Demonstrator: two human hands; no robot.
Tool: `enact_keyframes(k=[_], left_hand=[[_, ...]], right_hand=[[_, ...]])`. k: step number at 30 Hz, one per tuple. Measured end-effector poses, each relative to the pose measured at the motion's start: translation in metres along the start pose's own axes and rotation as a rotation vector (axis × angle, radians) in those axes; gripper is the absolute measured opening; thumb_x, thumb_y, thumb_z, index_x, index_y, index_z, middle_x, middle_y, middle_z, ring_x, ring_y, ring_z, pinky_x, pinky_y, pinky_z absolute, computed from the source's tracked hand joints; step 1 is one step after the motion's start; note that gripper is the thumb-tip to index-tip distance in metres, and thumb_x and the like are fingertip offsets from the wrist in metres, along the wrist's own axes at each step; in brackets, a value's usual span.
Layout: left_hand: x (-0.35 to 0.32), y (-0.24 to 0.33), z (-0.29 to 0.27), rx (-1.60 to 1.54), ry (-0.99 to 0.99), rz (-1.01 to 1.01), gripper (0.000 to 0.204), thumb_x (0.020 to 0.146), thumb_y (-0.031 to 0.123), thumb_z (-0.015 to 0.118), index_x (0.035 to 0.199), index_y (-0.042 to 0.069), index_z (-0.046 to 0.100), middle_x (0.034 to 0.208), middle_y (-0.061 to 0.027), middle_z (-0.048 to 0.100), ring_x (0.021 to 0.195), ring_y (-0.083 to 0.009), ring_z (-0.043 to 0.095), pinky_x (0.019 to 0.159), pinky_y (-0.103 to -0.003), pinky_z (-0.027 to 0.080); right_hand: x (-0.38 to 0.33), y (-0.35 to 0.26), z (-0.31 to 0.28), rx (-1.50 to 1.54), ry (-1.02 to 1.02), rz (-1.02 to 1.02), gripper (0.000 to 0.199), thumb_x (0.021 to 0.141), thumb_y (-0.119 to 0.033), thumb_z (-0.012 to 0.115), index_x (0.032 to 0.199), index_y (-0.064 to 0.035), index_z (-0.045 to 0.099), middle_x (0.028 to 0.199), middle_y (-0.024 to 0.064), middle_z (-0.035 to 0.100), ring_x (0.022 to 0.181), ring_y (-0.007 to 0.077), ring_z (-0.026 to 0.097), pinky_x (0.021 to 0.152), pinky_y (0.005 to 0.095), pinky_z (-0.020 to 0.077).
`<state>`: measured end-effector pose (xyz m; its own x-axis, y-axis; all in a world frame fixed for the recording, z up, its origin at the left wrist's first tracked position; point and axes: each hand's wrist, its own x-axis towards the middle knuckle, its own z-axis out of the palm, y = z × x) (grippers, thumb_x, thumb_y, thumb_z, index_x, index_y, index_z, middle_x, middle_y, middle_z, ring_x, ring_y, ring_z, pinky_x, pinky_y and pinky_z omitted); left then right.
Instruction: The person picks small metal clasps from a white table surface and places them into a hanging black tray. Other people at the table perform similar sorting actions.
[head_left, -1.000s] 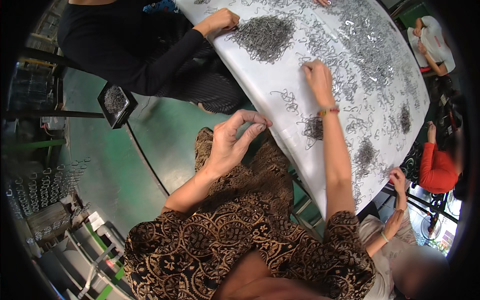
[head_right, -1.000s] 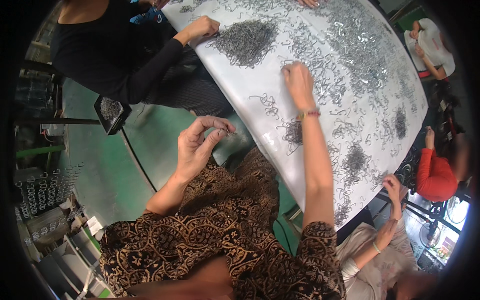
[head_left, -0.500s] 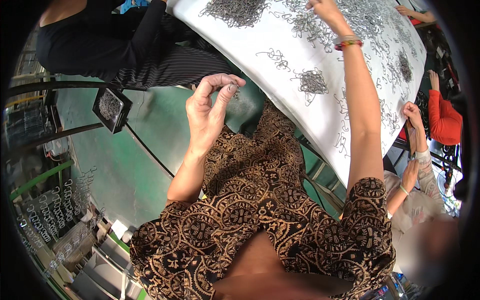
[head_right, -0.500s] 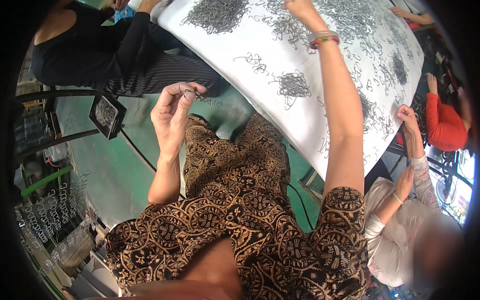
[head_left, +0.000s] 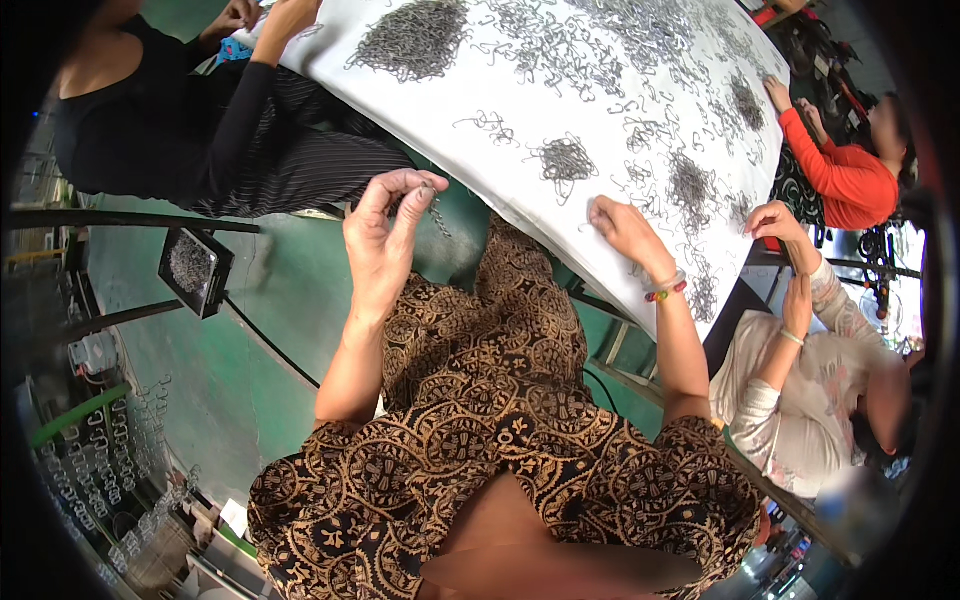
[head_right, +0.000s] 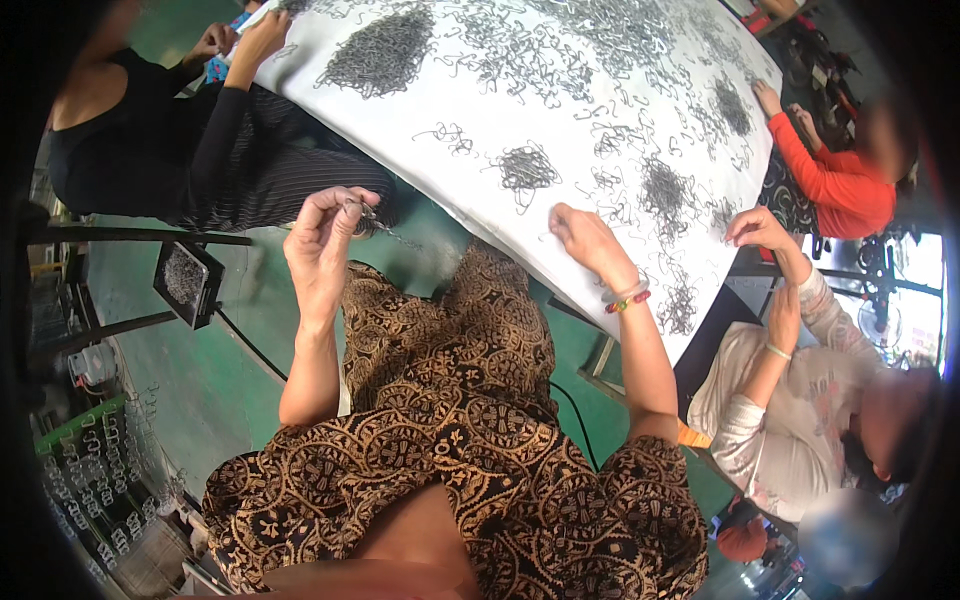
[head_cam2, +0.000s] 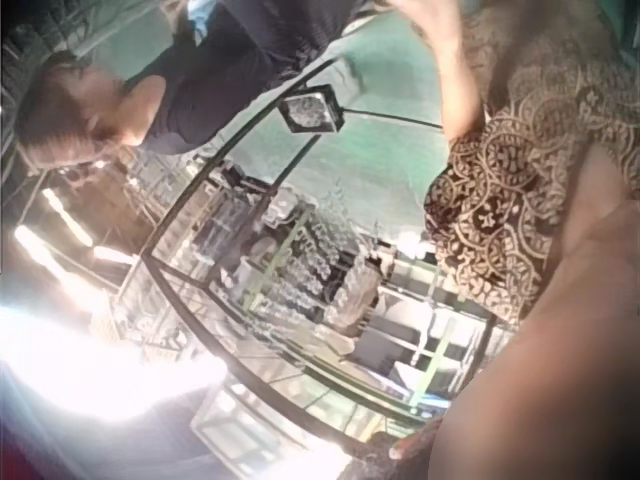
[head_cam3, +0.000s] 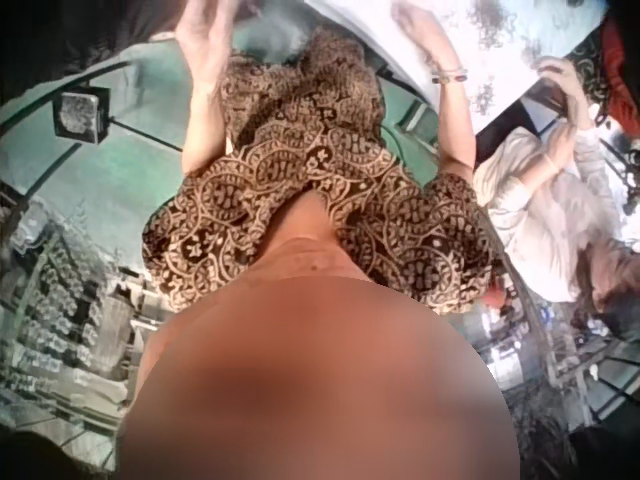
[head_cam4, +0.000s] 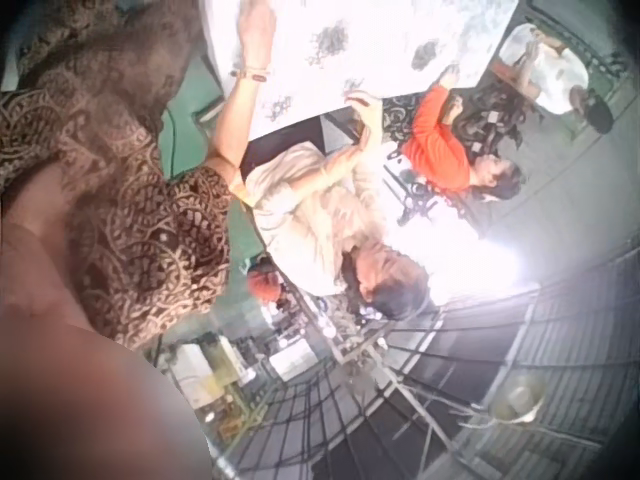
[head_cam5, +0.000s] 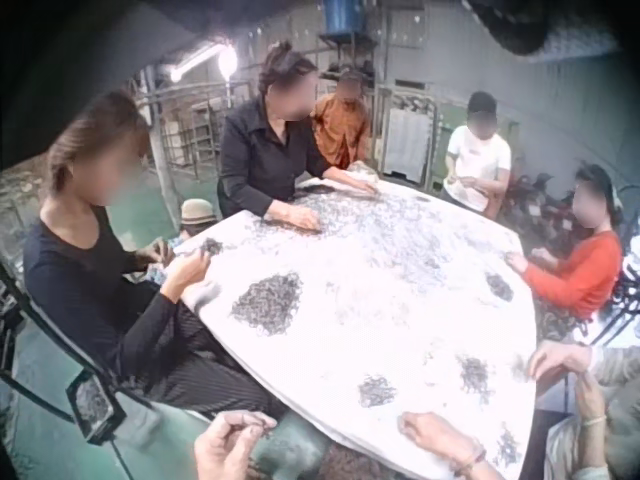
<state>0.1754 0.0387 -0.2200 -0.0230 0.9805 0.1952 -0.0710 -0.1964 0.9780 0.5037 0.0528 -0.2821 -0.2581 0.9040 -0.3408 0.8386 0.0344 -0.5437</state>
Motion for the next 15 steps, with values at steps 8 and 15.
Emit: enact_keyframes(k=[8,15], left_hand=[[-0.007,-0.003,-0.008,0.082,0.062,0.066,0.005,0.093,0.0,0.058,0.096,-0.002,0.06,0.095,-0.0086,0.069,0.088,-0.0123,0.061,0.081,-0.027,0.049],[-0.018,0.01,-0.013,0.179,0.146,-0.021,0.006,0.091,-0.001,0.057,0.095,-0.003,0.061,0.095,-0.0094,0.069,0.09,-0.0144,0.062,0.085,-0.028,0.048]], right_hand=[[0.041,0.001,-0.038,-0.063,0.385,0.011,0.025,0.09,-0.024,0.062,0.096,-0.0011,0.069,0.076,0.0203,0.067,0.071,0.0336,0.065,0.068,0.0401,0.0492],[0.153,0.021,-0.042,0.021,0.684,0.117,0.029,0.078,-0.02,0.074,0.091,0.0034,0.064,0.085,0.0222,0.068,0.084,0.0399,0.065,0.079,0.0429,0.0513]])
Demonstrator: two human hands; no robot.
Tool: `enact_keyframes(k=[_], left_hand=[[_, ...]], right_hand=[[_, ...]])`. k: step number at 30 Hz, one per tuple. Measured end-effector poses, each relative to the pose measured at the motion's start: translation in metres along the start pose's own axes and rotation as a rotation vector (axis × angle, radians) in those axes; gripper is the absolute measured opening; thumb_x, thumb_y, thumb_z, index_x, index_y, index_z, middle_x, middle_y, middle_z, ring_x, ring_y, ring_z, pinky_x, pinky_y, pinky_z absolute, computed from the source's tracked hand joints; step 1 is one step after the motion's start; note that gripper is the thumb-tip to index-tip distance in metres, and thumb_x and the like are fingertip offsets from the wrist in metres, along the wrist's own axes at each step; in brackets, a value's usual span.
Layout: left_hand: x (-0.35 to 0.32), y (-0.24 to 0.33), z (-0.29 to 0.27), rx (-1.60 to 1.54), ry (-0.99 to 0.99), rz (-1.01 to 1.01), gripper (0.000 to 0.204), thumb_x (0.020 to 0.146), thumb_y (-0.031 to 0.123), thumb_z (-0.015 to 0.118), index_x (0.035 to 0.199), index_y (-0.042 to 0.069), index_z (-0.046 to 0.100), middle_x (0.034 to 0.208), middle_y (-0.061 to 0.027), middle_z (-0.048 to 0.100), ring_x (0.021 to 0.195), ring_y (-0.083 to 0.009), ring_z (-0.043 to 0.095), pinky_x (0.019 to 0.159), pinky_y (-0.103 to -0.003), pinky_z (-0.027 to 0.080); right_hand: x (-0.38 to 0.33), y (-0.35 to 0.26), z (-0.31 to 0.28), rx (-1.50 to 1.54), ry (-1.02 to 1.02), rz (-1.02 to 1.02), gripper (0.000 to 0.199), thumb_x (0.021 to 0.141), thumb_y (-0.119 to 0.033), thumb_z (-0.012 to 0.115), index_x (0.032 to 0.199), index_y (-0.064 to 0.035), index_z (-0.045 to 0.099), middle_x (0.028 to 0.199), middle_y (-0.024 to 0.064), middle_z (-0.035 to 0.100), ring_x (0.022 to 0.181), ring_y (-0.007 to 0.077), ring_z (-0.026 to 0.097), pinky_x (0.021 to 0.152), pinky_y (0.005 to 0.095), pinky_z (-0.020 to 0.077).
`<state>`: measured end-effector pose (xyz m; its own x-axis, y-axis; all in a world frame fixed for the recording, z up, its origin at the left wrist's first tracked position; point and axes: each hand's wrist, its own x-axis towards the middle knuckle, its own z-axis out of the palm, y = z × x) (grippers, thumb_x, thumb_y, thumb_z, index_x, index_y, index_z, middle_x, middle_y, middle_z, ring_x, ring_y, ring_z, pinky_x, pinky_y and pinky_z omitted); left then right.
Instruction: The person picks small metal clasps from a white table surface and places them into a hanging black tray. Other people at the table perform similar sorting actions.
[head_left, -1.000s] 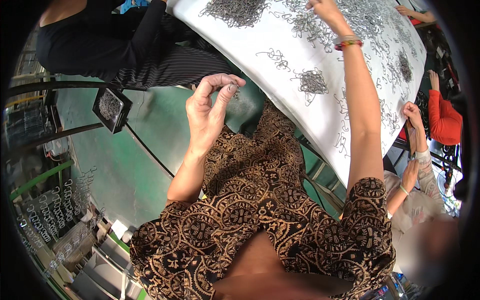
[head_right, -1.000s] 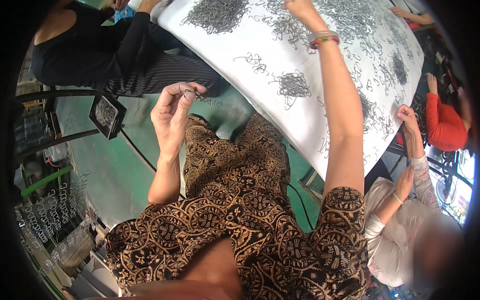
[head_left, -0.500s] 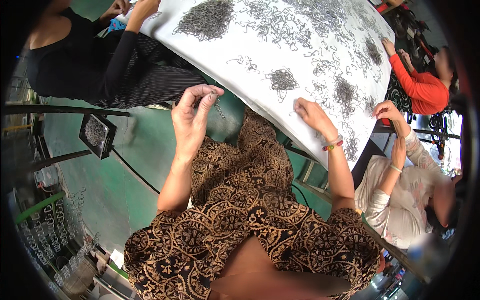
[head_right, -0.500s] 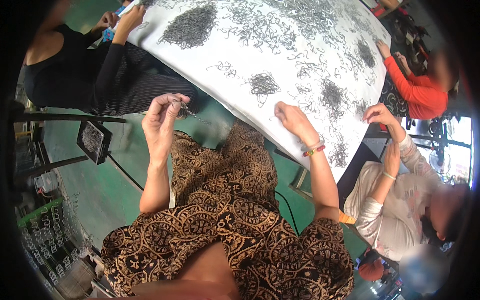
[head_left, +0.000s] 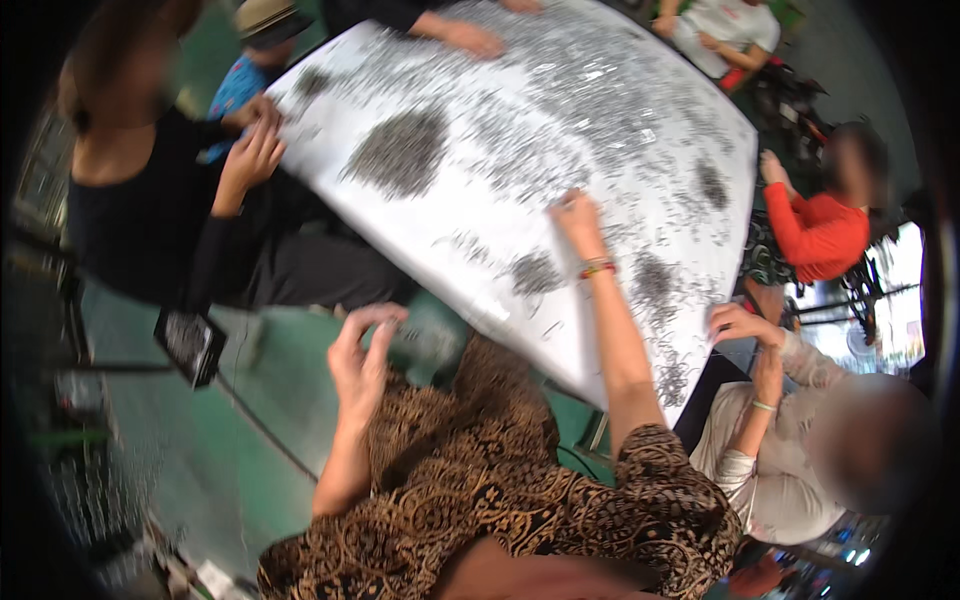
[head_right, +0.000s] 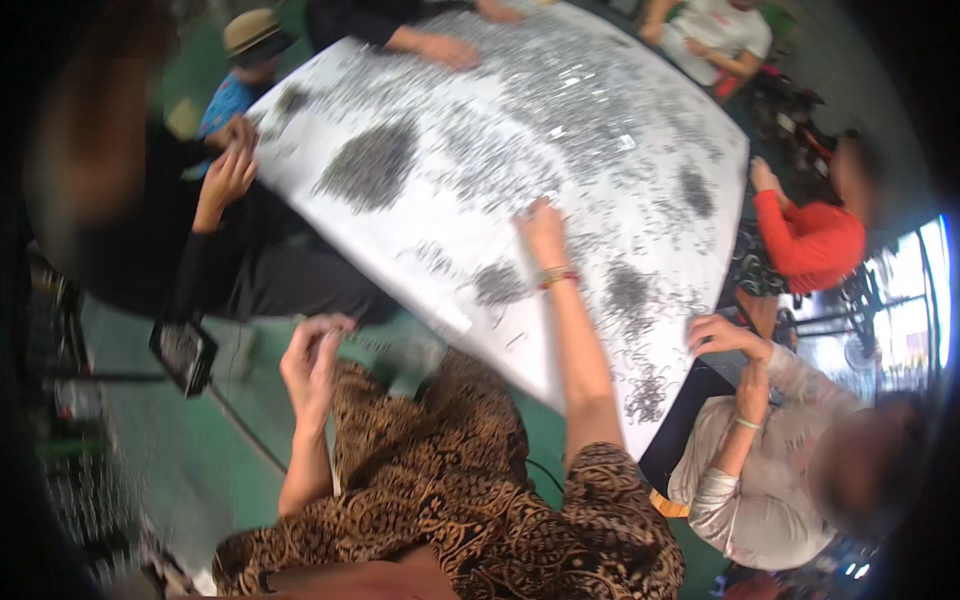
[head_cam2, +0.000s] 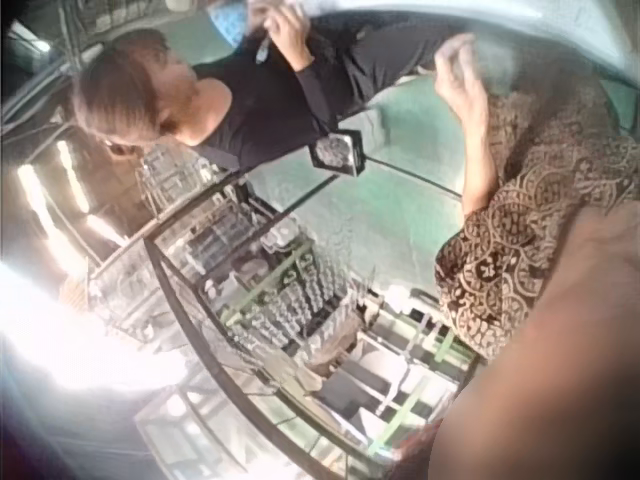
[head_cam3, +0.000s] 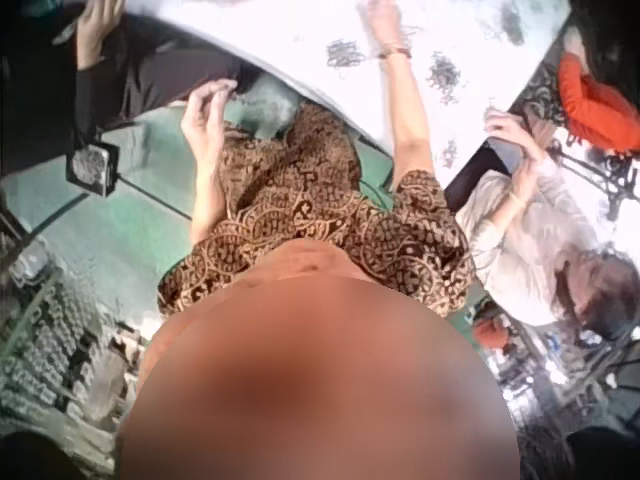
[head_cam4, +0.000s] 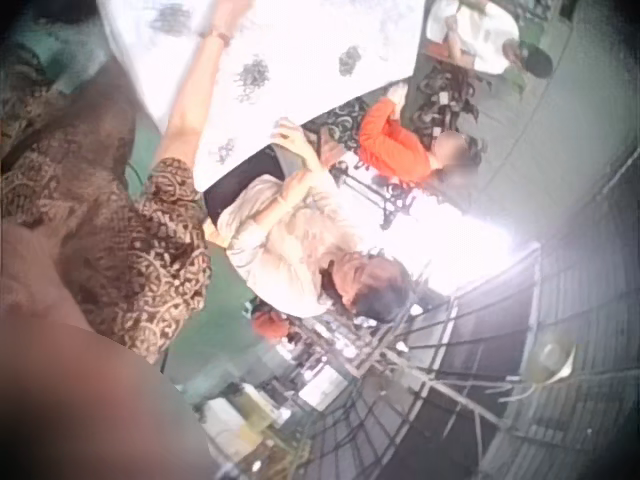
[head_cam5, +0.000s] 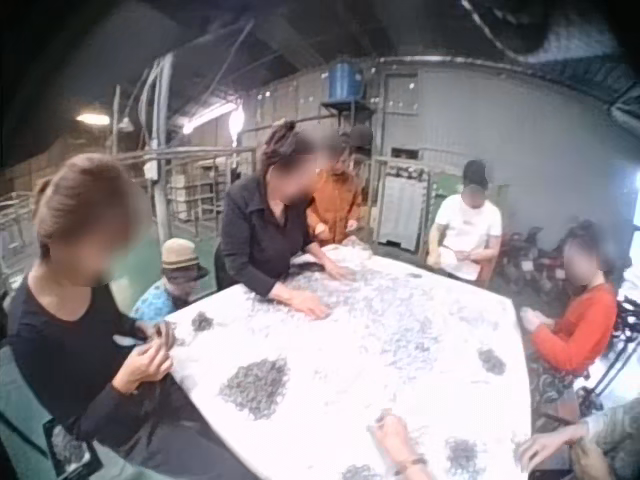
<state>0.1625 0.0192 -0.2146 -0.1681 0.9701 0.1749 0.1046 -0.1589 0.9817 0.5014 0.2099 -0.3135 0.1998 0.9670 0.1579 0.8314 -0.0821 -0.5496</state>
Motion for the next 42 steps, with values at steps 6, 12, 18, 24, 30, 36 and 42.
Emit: enact_keyframes(k=[6,12,18,24,30,36,42], left_hand=[[0.003,0.006,0.002,-0.095,-0.058,0.016,0.008,0.096,0.005,0.059,0.099,-0.002,0.057,0.097,-0.0102,0.063,0.09,-0.0126,0.057,0.083,-0.026,0.045],[0.006,0.0,0.002,-0.109,-0.097,0.012,0.011,0.096,0.008,0.059,0.101,-0.002,0.057,0.099,-0.0105,0.063,0.091,-0.0126,0.056,0.084,-0.026,0.045],[0.003,0.002,0.003,-0.093,-0.111,0.035,0.01,0.096,0.007,0.058,0.101,-0.002,0.057,0.1,-0.0102,0.063,0.092,-0.0129,0.057,0.085,-0.026,0.045],[-0.001,0.003,0.003,-0.102,-0.055,0.005,0.004,0.094,0.001,0.059,0.096,-0.003,0.059,0.096,-0.0107,0.066,0.091,-0.0131,0.058,0.085,-0.027,0.046],[0.002,0.004,0.01,-0.084,-0.077,0.009,0.005,0.092,-0.002,0.058,0.096,-0.003,0.061,0.097,-0.0097,0.068,0.091,-0.0132,0.06,0.085,-0.027,0.047],[-0.004,-0.002,0.004,-0.069,-0.033,0.042,0.005,0.091,-0.002,0.059,0.095,-0.003,0.063,0.097,-0.0085,0.07,0.089,-0.0127,0.062,0.082,-0.026,0.049],[-0.004,-0.007,0.002,-0.088,-0.069,0.125,0.005,0.091,0.002,0.063,0.095,-0.001,0.063,0.096,-0.0079,0.07,0.087,-0.0117,0.063,0.078,-0.026,0.05]], right_hand=[[0.011,0.002,0.025,0.149,0.079,0.037,0.022,0.071,-0.001,0.069,0.091,0.0035,0.063,0.09,0.0248,0.067,0.089,0.0413,0.065,0.079,0.0439,0.0508],[0.017,0.007,0.031,0.13,0.113,0.082,0.022,0.07,-0.007,0.073,0.087,0.0048,0.065,0.084,0.0227,0.068,0.082,0.0374,0.066,0.078,0.0417,0.0513],[0.043,0.007,0.04,0.034,0.023,-0.046,0.015,0.068,-0.006,0.074,0.075,0.0046,0.066,0.073,0.0227,0.065,0.075,0.0368,0.066,0.07,0.0391,0.0528],[0.019,-0.012,0.006,0.611,0.046,0.129,0.011,0.075,-0.006,0.074,0.079,0.003,0.071,0.069,0.0107,0.069,0.059,0.0153,0.065,0.055,0.0274,0.0507],[0.01,-0.021,-0.004,0.543,0.073,0.017,0.017,0.078,-0.01,0.07,0.089,0.0021,0.074,0.069,0.0084,0.069,0.056,0.0118,0.062,0.053,0.0268,0.0495],[0.031,0.005,-0.022,0.593,-0.255,0.17,0.038,0.078,0.0,0.062,0.117,0.0019,0.061,0.072,0.0094,0.063,0.061,0.0158,0.059,0.055,0.0282,0.046],[0.029,-0.001,-0.009,1.778,-0.471,0.796,0.029,0.091,0.002,0.056,0.119,0.0032,0.05,0.09,0.0101,0.049,0.069,0.0145,0.044,0.053,0.0263,0.0368]])
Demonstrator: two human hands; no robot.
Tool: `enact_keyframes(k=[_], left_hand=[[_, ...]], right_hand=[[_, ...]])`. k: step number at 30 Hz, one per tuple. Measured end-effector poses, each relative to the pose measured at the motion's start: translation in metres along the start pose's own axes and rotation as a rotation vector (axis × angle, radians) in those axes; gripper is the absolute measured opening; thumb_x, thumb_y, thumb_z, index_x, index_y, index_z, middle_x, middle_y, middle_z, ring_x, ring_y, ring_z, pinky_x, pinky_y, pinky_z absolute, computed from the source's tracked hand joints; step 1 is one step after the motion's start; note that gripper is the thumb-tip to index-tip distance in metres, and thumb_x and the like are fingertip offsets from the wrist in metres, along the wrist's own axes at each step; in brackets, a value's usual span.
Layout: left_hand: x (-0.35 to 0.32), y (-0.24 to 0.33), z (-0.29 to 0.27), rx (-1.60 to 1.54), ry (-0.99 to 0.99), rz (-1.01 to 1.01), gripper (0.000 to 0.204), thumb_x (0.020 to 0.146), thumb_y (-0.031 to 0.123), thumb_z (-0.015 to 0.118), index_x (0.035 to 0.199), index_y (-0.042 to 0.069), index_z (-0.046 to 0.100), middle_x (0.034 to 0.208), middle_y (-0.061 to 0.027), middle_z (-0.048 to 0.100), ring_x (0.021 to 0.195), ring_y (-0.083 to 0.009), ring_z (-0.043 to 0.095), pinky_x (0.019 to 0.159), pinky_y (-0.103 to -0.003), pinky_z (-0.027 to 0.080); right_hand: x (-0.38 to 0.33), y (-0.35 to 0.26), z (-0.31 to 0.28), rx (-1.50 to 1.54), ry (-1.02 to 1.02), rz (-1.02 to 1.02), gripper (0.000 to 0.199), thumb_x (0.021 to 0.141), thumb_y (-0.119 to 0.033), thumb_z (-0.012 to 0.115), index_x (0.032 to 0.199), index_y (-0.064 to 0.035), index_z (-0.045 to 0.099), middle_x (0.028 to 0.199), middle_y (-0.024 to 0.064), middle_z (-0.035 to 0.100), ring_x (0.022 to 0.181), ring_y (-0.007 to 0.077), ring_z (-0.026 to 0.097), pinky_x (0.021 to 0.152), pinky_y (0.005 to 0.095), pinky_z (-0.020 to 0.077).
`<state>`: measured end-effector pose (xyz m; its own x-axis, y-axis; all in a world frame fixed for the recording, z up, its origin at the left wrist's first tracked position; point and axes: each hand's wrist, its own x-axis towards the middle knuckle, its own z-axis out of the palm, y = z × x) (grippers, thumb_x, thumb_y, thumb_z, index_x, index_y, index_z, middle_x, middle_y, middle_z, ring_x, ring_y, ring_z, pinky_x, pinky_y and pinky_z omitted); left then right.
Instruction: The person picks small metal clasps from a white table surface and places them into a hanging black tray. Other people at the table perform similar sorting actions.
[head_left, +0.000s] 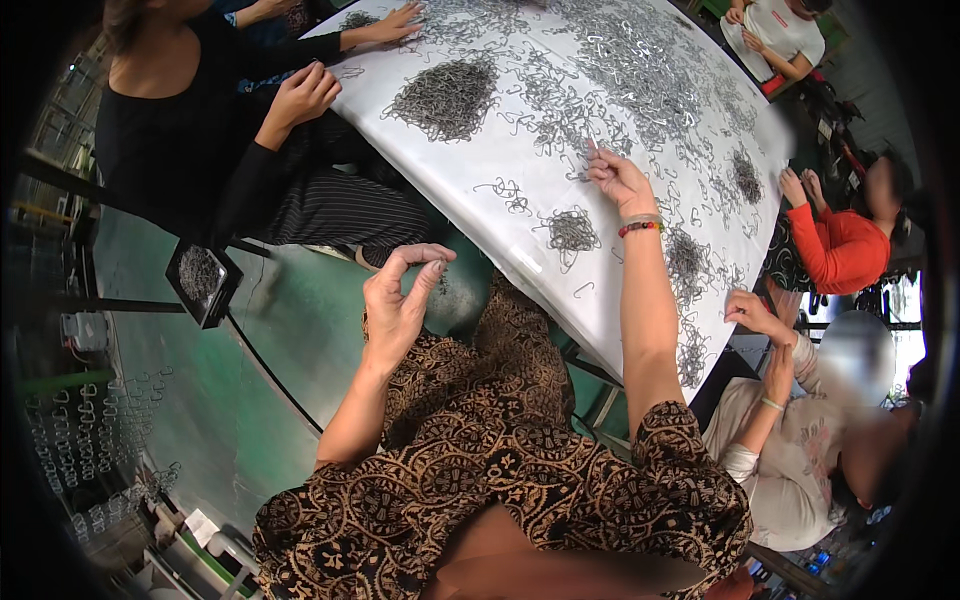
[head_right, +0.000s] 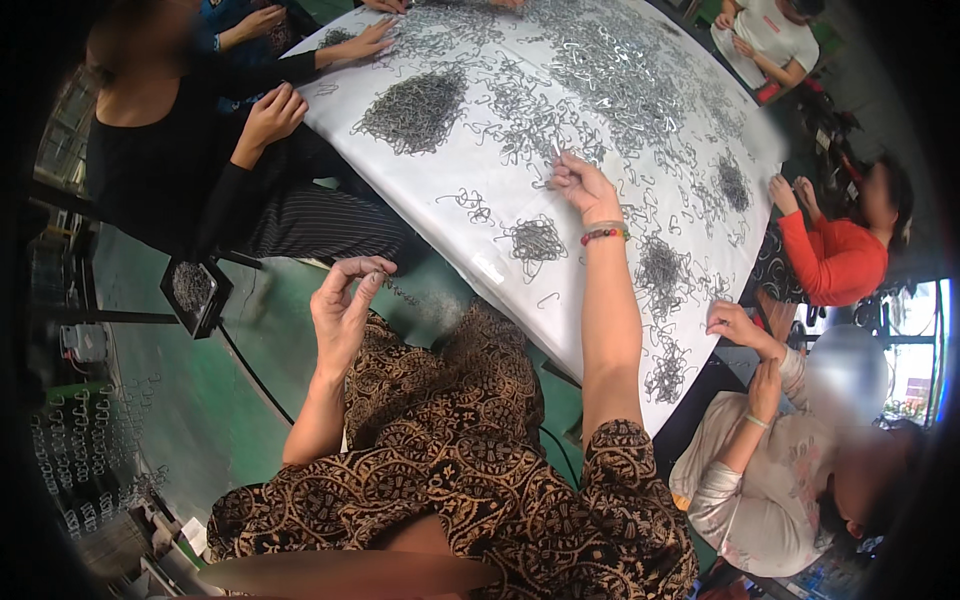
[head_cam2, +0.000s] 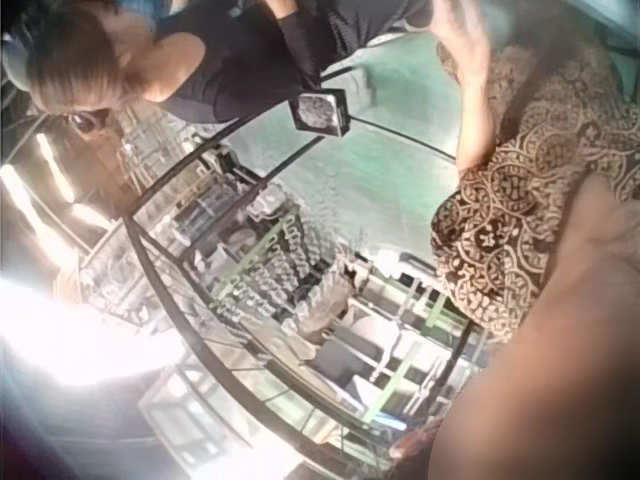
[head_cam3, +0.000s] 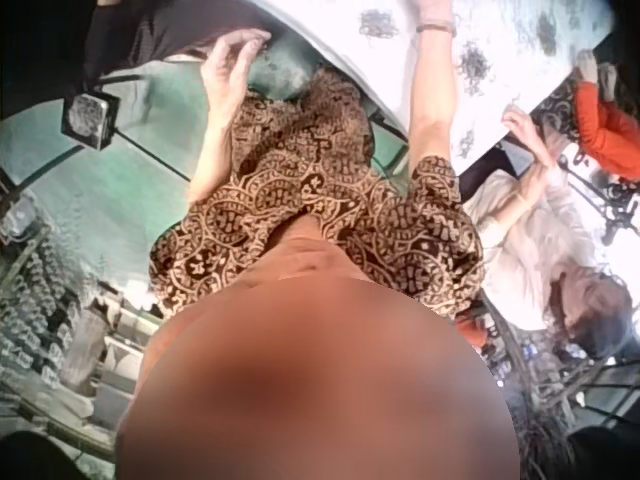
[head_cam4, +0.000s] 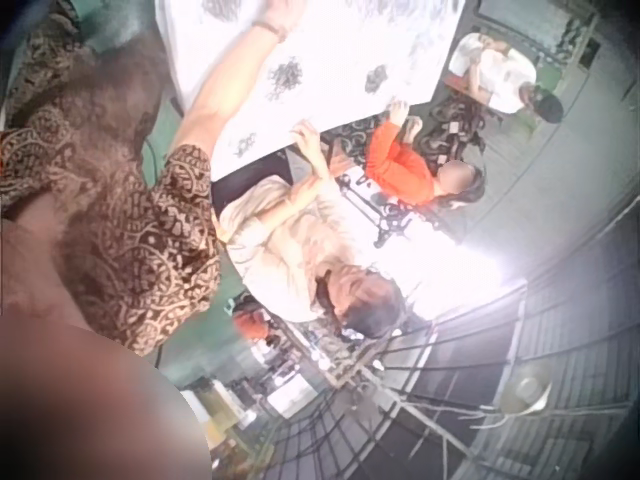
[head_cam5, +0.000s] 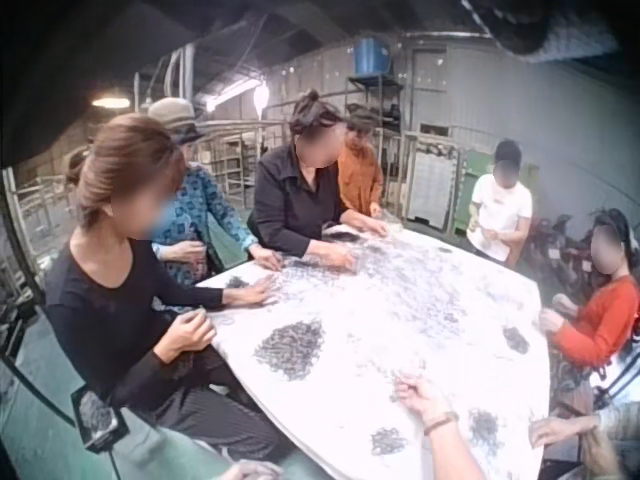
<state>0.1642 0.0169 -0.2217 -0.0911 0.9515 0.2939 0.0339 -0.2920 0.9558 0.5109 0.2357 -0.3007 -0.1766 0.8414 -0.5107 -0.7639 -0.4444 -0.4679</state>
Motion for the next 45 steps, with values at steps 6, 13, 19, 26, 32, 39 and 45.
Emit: enact_keyframes(k=[6,13,19,26,32,39,45], left_hand=[[-0.001,-0.002,-0.002,0.087,-0.002,0.034,0.008,0.09,0.004,0.065,0.096,0.0,0.067,0.096,-0.0078,0.071,0.085,-0.0114,0.064,0.074,-0.025,0.051],[-0.004,-0.015,0.006,0.098,-0.009,-0.096,0.01,0.089,0.005,0.067,0.098,-0.001,0.067,0.095,-0.0072,0.071,0.084,-0.0116,0.065,0.075,-0.026,0.051],[-0.008,-0.018,0.008,0.137,-0.081,-0.106,0.01,0.088,0.004,0.068,0.096,-0.001,0.067,0.094,-0.0065,0.071,0.085,-0.0119,0.065,0.077,-0.026,0.051],[-0.011,-0.019,0.004,-0.146,-0.161,-0.215,0.031,0.09,0.004,0.064,0.119,-0.003,0.059,0.123,-0.0131,0.062,0.109,-0.0192,0.06,0.093,-0.031,0.047],[0.062,-0.029,0.044,0.28,-0.372,-0.166,0.016,0.091,0.009,0.063,0.098,-0.005,0.068,0.095,-0.0116,0.068,0.089,-0.0165,0.062,0.083,-0.028,0.047],[0.099,-0.074,0.221,0.519,-1.013,0.501,0.012,0.079,0.005,0.068,0.091,0.002,0.072,0.087,-0.011,0.066,0.086,-0.0286,0.059,0.078,-0.04,0.048],[0.087,-0.108,0.255,0.775,-1.171,0.761,0.011,0.074,0.003,0.061,0.085,0.001,0.062,0.093,-0.0124,0.057,0.092,-0.0301,0.056,0.079,-0.038,0.046]], right_hand=[[-0.079,0.087,0.059,-0.57,-0.259,-0.404,0.011,0.089,-0.003,0.062,0.099,-0.0002,0.064,0.087,0.0056,0.066,0.07,0.0102,0.058,0.063,0.0209,0.047],[-0.188,0.184,0.114,-0.868,-0.377,-0.66,0.003,0.087,0.002,0.066,0.09,0.0004,0.065,0.082,0.0013,0.064,0.069,0.0037,0.055,0.06,0.0196,0.0451],[-0.182,0.196,0.109,-0.927,-0.265,-0.763,0.009,0.088,0.004,0.066,0.095,0.0006,0.062,0.09,0.0022,0.065,0.077,0.0041,0.059,0.063,0.0181,0.0463],[-0.188,0.2,0.098,-0.943,-0.332,-0.96,0.011,0.085,0.005,0.066,0.094,0.0006,0.061,0.09,0.0078,0.066,0.082,0.0103,0.062,0.069,0.0243,0.0508],[-0.208,0.198,0.078,-0.989,-0.523,-1.057,0.013,0.085,-0.004,0.066,0.097,-0.0029,0.061,0.095,0.0077,0.059,0.087,0.022,0.059,0.076,0.0336,0.0504],[-0.209,0.189,0.07,-0.615,-0.571,-0.919,0.008,0.088,0.001,0.062,0.092,-0.0012,0.055,0.09,0.0093,0.056,0.087,0.026,0.058,0.075,0.0369,0.0469],[-0.202,0.179,0.058,-0.652,-0.546,-0.88,0.008,0.089,0.0,0.061,0.094,-0.0017,0.055,0.091,0.0094,0.057,0.087,0.0261,0.059,0.074,0.0364,0.0468]])
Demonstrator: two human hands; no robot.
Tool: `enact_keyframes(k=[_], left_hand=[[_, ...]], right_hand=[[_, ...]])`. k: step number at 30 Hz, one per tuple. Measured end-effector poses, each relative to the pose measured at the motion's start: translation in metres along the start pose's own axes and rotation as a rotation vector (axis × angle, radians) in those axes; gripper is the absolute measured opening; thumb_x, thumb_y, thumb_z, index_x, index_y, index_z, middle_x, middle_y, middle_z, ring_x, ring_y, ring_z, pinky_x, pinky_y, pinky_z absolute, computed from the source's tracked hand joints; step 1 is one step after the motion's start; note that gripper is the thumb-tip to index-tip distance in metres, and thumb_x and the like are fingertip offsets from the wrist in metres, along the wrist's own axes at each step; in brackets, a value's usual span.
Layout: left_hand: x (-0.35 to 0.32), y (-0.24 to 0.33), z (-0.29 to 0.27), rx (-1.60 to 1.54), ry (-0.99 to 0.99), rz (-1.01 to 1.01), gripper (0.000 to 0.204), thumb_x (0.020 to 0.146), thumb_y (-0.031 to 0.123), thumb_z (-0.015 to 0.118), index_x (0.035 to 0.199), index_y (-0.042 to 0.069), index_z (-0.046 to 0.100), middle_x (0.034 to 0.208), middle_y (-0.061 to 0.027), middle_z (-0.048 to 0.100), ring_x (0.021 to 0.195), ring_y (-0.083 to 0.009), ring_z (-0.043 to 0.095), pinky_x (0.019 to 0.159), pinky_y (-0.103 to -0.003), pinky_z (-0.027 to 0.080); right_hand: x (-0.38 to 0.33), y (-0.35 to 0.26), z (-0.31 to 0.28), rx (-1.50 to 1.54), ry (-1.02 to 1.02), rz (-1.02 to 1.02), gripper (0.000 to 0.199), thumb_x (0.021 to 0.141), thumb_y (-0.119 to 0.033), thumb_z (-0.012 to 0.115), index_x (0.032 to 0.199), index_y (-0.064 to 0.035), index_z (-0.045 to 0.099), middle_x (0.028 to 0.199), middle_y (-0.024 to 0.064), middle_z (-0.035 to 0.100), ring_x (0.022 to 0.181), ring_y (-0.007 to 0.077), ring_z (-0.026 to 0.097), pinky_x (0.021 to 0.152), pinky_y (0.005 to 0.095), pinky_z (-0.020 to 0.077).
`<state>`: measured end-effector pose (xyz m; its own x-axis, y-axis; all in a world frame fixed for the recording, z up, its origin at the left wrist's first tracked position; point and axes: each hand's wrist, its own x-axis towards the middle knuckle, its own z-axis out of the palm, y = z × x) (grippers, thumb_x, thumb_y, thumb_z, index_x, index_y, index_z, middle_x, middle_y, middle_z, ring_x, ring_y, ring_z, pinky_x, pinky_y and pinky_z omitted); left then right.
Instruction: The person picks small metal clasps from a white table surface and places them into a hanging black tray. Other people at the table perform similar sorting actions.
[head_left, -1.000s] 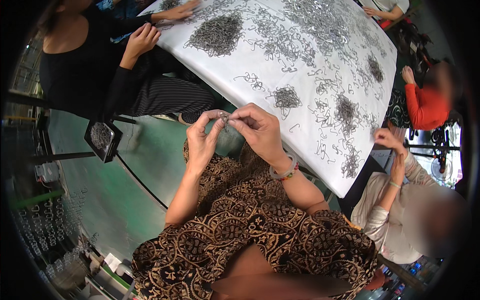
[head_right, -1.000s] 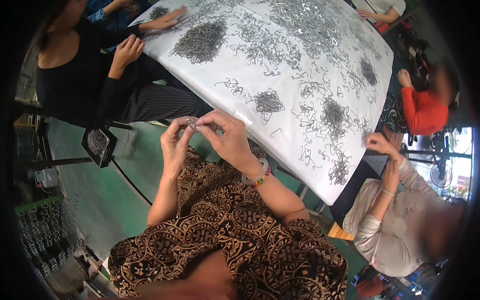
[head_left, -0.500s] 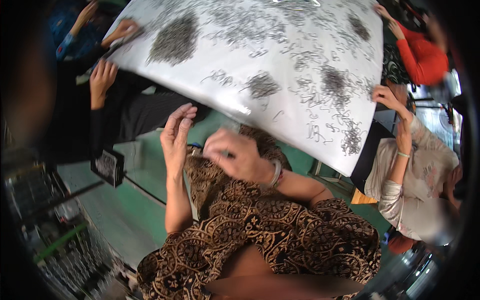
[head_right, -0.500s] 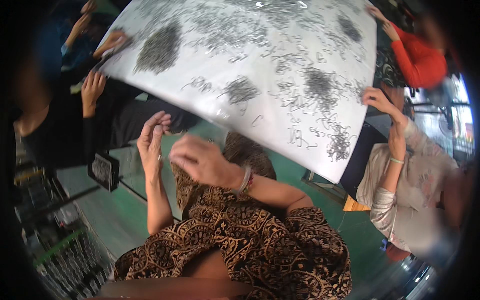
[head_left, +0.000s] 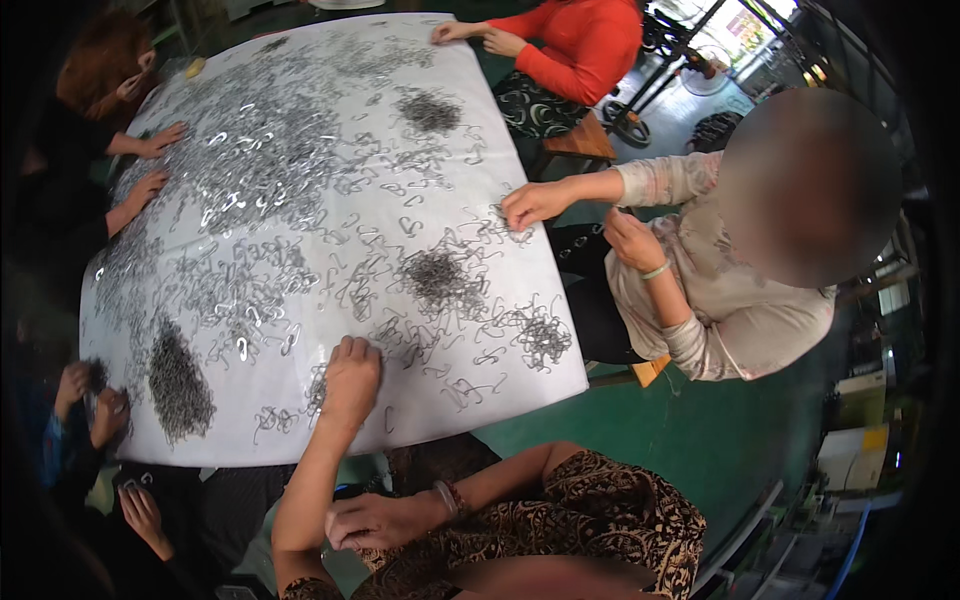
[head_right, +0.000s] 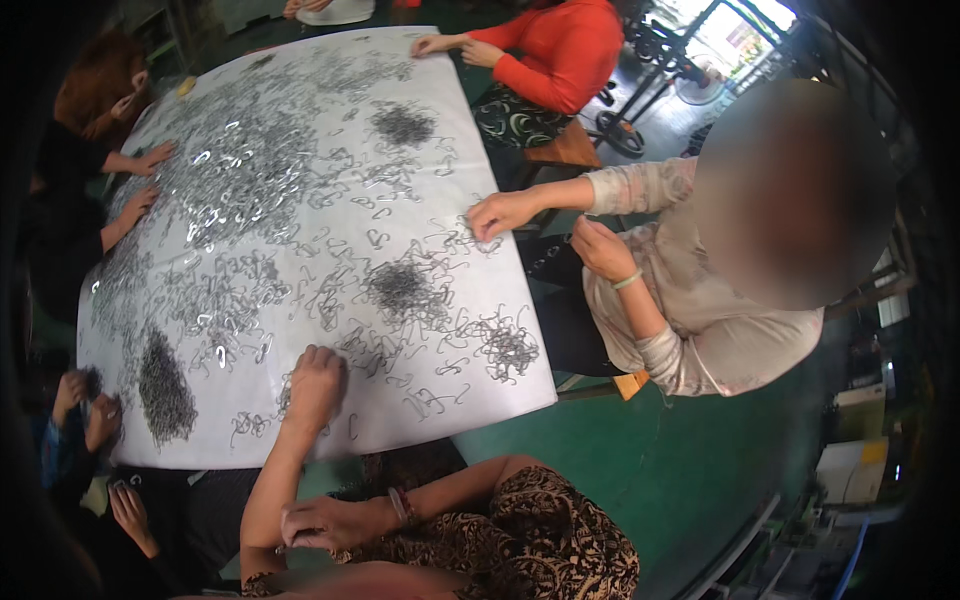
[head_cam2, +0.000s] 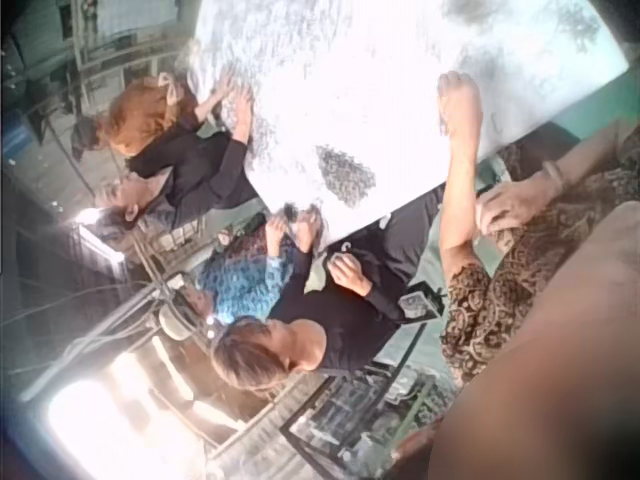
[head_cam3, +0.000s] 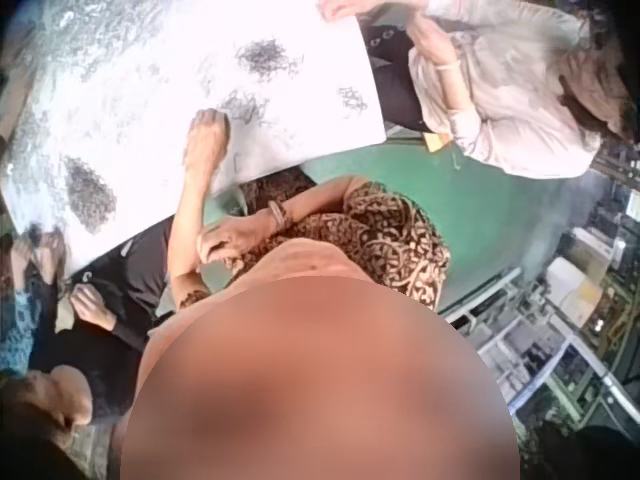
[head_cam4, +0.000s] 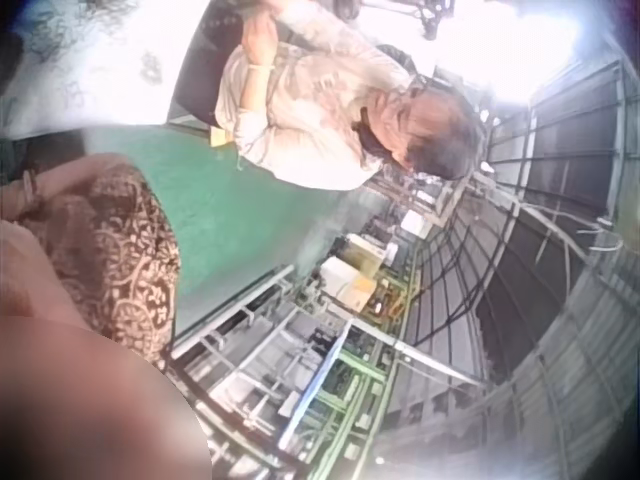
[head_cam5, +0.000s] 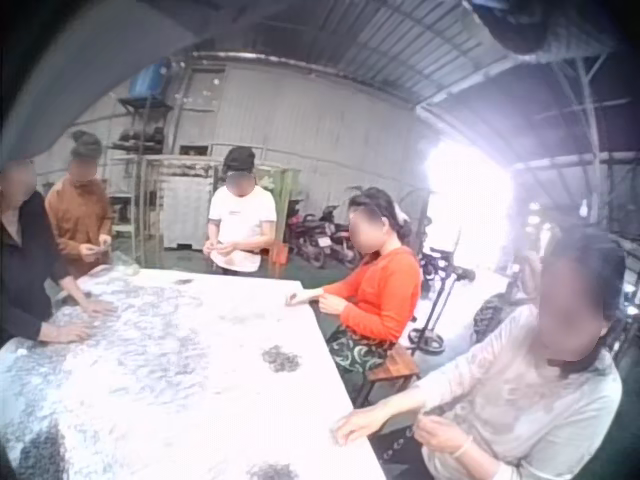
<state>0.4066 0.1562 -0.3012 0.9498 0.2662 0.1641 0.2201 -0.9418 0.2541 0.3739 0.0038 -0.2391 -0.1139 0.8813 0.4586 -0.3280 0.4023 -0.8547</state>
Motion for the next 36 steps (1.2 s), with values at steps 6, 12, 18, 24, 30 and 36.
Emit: enact_keyframes(k=[6,12,18,24,30,36], left_hand=[[-0.02,-0.004,-0.022,-0.297,0.159,-0.286,0.008,0.086,0.005,0.058,0.092,0.0,0.058,0.088,-0.019,0.056,0.09,-0.0369,0.057,0.08,-0.043,0.049],[-0.107,-0.009,-0.089,-0.56,0.439,-0.597,0.013,0.09,0.007,0.061,0.097,-0.004,0.064,0.092,-0.0182,0.067,0.083,-0.0302,0.065,0.075,-0.035,0.051],[-0.199,0.05,-0.158,-1.018,0.807,-0.774,0.013,0.091,0.007,0.064,0.097,-0.004,0.065,0.086,-0.0065,0.067,0.078,-0.01,0.059,0.073,-0.025,0.049],[-0.242,0.105,-0.16,-0.98,0.949,-0.541,0.009,0.085,-0.002,0.067,0.093,-0.003,0.064,0.103,-0.0094,0.061,0.095,-0.0151,0.058,0.08,-0.027,0.048],[-0.234,0.113,-0.135,-0.596,1.047,-0.625,0.012,0.084,0.001,0.069,0.095,-0.002,0.063,0.103,-0.0103,0.065,0.093,-0.0193,0.062,0.079,-0.029,0.051],[-0.228,0.105,-0.136,-0.813,1.212,-0.666,0.008,0.093,0.003,0.06,0.098,-0.003,0.062,0.089,-0.0084,0.072,0.078,-0.0117,0.065,0.072,-0.026,0.052]], right_hand=[[0.015,-0.009,-0.003,-0.125,-0.027,-0.02,0.014,0.087,0.0,0.066,0.099,-0.0033,0.059,0.093,0.0079,0.06,0.084,0.0226,0.061,0.073,0.0329,0.049],[0.016,-0.004,0.015,-0.155,-0.021,-0.015,0.017,0.084,0.003,0.068,0.097,-0.0033,0.06,0.089,0.0074,0.064,0.077,0.0162,0.063,0.065,0.027,0.05],[0.017,-0.001,0.039,-0.006,0.088,0.052,0.016,0.086,0.005,0.066,0.098,-0.0002,0.058,0.093,0.0085,0.065,0.079,0.0111,0.063,0.065,0.0237,0.0513],[0.012,-0.004,0.048,-0.085,0.22,0.25,0.019,0.088,0.003,0.066,0.105,-0.001,0.057,0.094,0.0038,0.064,0.084,0.0095,0.063,0.071,0.0221,0.052],[0.019,0.002,0.06,0.025,0.233,0.023,0.02,0.086,0.01,0.065,0.101,0.0025,0.056,0.095,0.0067,0.059,0.085,0.0098,0.06,0.073,0.021,0.0511],[0.022,0.004,0.064,-0.284,0.219,0.035,0.014,0.087,0.005,0.065,0.1,0.0018,0.061,0.092,0.0056,0.063,0.081,0.0119,0.063,0.068,0.0241,0.0539]])
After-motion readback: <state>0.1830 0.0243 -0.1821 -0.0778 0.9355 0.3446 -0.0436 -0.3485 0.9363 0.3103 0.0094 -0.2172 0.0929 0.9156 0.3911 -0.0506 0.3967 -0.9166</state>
